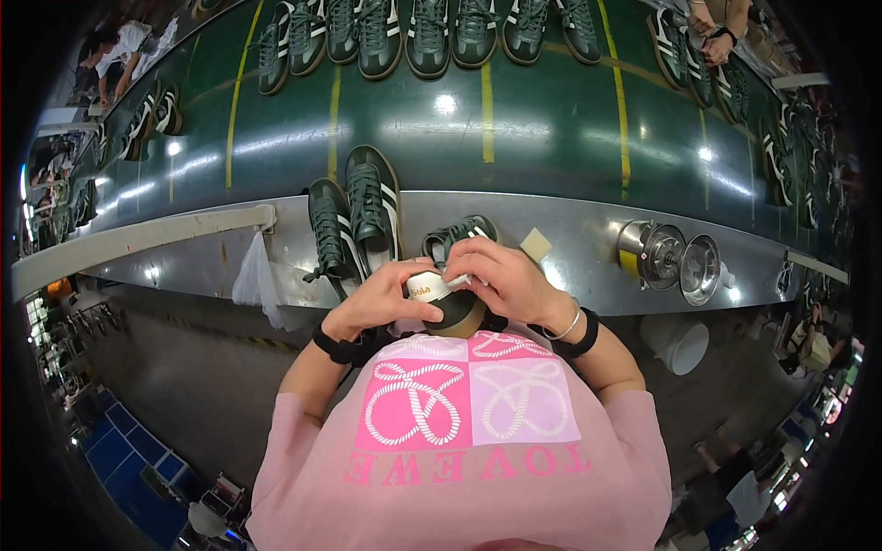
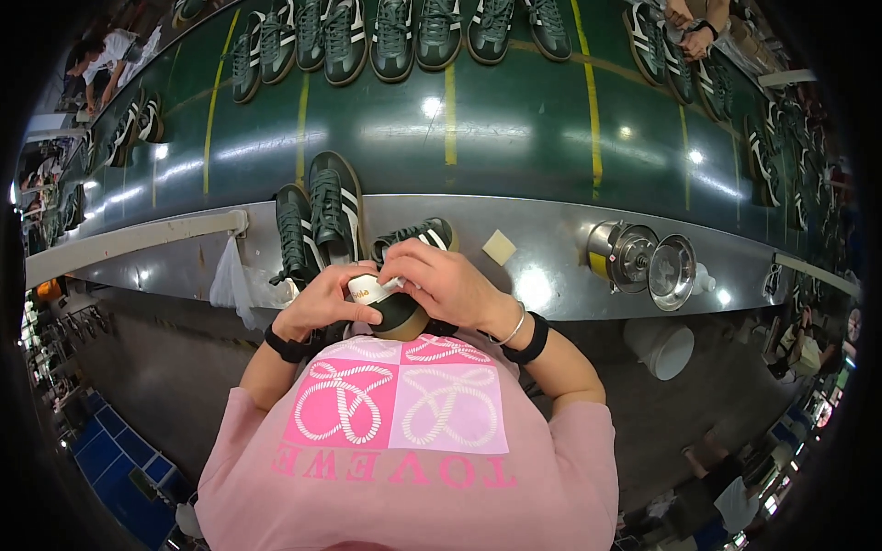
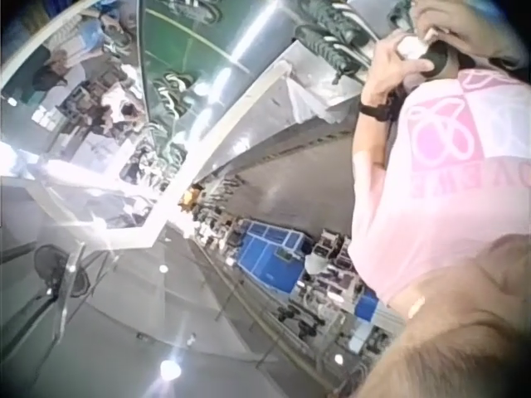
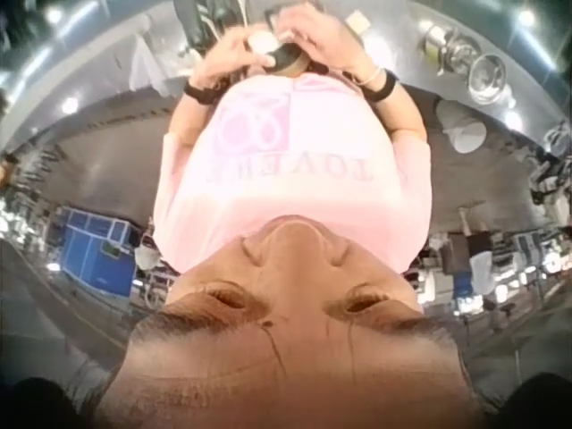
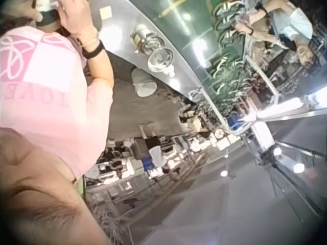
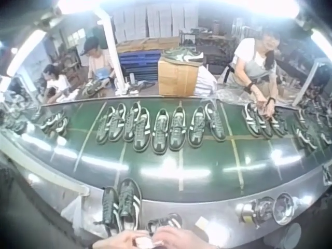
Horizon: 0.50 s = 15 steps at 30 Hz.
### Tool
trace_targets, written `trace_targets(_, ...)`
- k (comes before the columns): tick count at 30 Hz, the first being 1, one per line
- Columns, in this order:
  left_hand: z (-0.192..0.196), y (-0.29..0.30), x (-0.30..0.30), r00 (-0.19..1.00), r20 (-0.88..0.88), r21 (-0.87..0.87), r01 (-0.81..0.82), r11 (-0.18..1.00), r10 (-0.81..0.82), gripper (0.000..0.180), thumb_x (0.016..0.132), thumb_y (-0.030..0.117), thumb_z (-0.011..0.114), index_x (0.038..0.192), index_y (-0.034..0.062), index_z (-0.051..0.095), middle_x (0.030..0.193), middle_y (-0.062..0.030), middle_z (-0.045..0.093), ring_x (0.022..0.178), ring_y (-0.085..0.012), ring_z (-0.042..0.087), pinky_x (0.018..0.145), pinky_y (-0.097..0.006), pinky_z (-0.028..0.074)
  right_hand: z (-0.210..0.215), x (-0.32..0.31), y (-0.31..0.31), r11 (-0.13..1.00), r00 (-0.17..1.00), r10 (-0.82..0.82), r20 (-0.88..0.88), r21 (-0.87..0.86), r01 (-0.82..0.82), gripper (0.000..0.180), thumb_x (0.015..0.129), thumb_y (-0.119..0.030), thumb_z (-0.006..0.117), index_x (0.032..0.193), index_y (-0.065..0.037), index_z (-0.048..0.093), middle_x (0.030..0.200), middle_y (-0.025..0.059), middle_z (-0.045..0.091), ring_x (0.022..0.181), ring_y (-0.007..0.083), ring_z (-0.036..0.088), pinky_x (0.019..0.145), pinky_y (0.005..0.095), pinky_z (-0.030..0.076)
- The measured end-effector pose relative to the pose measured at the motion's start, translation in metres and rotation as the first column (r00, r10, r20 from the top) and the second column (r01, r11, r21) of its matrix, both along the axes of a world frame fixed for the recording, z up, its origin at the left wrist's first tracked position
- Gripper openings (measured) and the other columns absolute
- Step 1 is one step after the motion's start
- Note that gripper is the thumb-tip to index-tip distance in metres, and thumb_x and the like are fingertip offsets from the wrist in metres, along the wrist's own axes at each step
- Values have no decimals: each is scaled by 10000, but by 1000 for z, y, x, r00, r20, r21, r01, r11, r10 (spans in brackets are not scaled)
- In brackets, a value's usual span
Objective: Cleaning and inspecting shoes on a factory assembly line.
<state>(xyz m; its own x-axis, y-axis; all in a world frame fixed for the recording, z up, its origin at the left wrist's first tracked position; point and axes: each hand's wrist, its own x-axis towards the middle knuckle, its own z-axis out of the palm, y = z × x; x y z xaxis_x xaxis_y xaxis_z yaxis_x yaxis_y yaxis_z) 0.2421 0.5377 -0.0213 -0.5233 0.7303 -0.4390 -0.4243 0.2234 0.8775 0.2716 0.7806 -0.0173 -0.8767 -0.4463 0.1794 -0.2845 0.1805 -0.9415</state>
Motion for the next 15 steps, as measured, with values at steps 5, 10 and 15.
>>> trace_targets(5, 8, 4, -4, 1000, -10, 2, 28, 1000, -28, 355, 731, 133, 854, 991, 13, 646, 840, 20, 539, 792, -89, 517, 712, -253, 424, -7, -6, 13, 977, 998, 60, -31, 207, -52, 279, 810, 36, 654, 1058, -89, 617, 1094, 111, 596, 936, 319, 644, 775, 380, 549)
trace_targets(10, 7, 6, -4, 996, 70, 18, 44, 999, -46, 365, 736, 98, 837, 1033, -3, 652, 850, 13, 530, 834, -88, 536, 743, -255, 431, 1, -2, 7, 993, 997, 62, -52, 106, -56, 299, 789, 79, 630, 1039, -84, 645, 1066, 103, 600, 888, 312, 657, 762, 375, 546)
trace_targets(15, 5, 6, -7, 997, 2, 6, 74, 997, -74, 361, 741, 102, 836, 1040, 2, 660, 877, 9, 538, 826, -85, 537, 724, -251, 439, -2, 1, 11, 986, 999, 40, -13, 164, -38, 295, 790, 76, 636, 1040, -79, 651, 1049, 99, 602, 890, 299, 657, 755, 364, 546)
